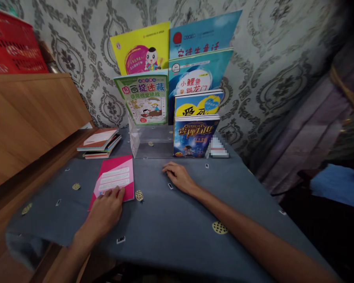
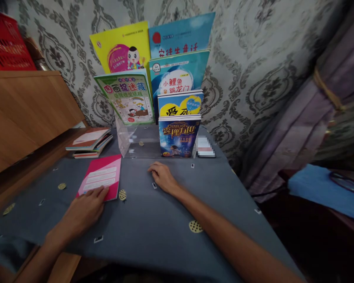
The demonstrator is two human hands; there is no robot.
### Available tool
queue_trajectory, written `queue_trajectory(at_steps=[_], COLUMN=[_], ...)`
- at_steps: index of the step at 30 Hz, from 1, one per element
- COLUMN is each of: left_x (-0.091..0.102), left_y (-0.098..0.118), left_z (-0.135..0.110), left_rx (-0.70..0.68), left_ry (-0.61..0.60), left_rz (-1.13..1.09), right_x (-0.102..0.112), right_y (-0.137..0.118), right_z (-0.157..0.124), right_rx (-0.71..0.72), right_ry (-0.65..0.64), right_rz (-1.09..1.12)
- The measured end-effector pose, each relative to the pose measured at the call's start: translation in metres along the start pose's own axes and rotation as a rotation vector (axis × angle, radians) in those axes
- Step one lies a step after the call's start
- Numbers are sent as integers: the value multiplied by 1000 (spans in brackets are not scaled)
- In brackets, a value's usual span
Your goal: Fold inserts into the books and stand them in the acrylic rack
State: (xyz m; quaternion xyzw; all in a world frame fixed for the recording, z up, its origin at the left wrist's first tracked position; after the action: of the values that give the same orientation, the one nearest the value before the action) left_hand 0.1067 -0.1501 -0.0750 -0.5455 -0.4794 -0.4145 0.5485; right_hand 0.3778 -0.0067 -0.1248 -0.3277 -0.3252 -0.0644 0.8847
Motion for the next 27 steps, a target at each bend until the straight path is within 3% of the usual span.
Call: queue_trajectory(at_steps=[4,8,12,18,27], left_x=[-1,-14,-35,-37,-34], left_y=[-32,-48,-43,-34,-13], left_z=[26,69,91,78,43], left_rx=[-101,134,243,209,182], left_ry=[-33,194,147,74,84], left_rz=[-233,-245,-196,-179,-174], right_x=[0,-1,-2,-4,-8], right_y=[0,0,0,0,-13], right_z=[0,0,0,1,-2], right_rx=[-1,8,11,21,56], right_ry=[-4,-10,-30,-66,-158], right_rz=[-3,-27,-66,-108,-220])
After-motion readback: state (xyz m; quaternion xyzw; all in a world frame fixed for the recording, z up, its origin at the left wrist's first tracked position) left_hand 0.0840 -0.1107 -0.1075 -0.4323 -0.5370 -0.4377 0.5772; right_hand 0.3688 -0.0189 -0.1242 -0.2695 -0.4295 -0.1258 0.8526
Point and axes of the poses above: each hand's wrist, its own z-axis towards the middle knuckle, its own x-axis out of the back of the hand, y = z × x, the point moved 1 cm from there along z, towards the middle knuckle, and after that the axes turned 9 degrees about x, right-handed, at the moved point
